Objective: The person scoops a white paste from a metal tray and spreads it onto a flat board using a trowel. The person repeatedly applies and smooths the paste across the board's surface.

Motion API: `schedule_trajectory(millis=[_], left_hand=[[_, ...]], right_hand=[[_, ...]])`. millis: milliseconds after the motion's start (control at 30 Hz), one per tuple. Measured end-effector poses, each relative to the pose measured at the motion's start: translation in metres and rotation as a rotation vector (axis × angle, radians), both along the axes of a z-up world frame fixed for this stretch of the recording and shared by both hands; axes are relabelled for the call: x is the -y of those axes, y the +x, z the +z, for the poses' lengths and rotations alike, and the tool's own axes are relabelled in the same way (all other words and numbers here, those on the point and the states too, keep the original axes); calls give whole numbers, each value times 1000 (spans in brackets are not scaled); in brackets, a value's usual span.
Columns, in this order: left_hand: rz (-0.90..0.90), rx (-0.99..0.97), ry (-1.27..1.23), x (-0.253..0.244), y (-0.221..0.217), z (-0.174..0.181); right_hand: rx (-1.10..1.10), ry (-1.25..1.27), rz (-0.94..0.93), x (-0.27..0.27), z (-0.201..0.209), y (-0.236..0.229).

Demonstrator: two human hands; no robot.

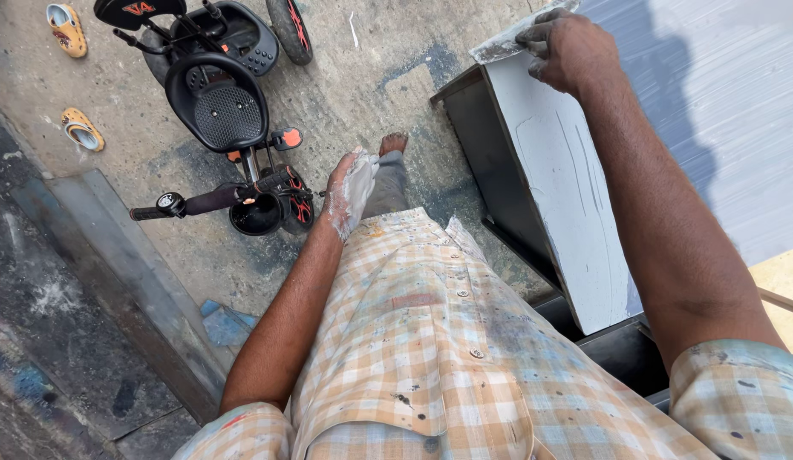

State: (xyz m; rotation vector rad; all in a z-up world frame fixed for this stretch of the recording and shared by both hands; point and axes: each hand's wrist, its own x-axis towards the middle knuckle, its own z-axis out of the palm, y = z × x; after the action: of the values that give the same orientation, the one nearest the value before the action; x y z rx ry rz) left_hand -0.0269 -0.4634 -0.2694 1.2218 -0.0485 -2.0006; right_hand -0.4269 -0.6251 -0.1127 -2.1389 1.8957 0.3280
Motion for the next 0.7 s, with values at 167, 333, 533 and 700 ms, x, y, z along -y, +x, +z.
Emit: schedule_trajectory(millis=[167,333,533,700], left_hand=[[-73,3,-26,-7,-18,0],[-158,51,-14,-20,-51,12],[-321,23,-37,-55,-96,24],[-564,-50,4,-88,-126,34]], right_hand=[[-83,85,-45,-18,-5,-3],[-245,272,-62,-89,20,-25],[-173,350,-99,-234,43,-59],[-162,427,-218,-367,61,-89]])
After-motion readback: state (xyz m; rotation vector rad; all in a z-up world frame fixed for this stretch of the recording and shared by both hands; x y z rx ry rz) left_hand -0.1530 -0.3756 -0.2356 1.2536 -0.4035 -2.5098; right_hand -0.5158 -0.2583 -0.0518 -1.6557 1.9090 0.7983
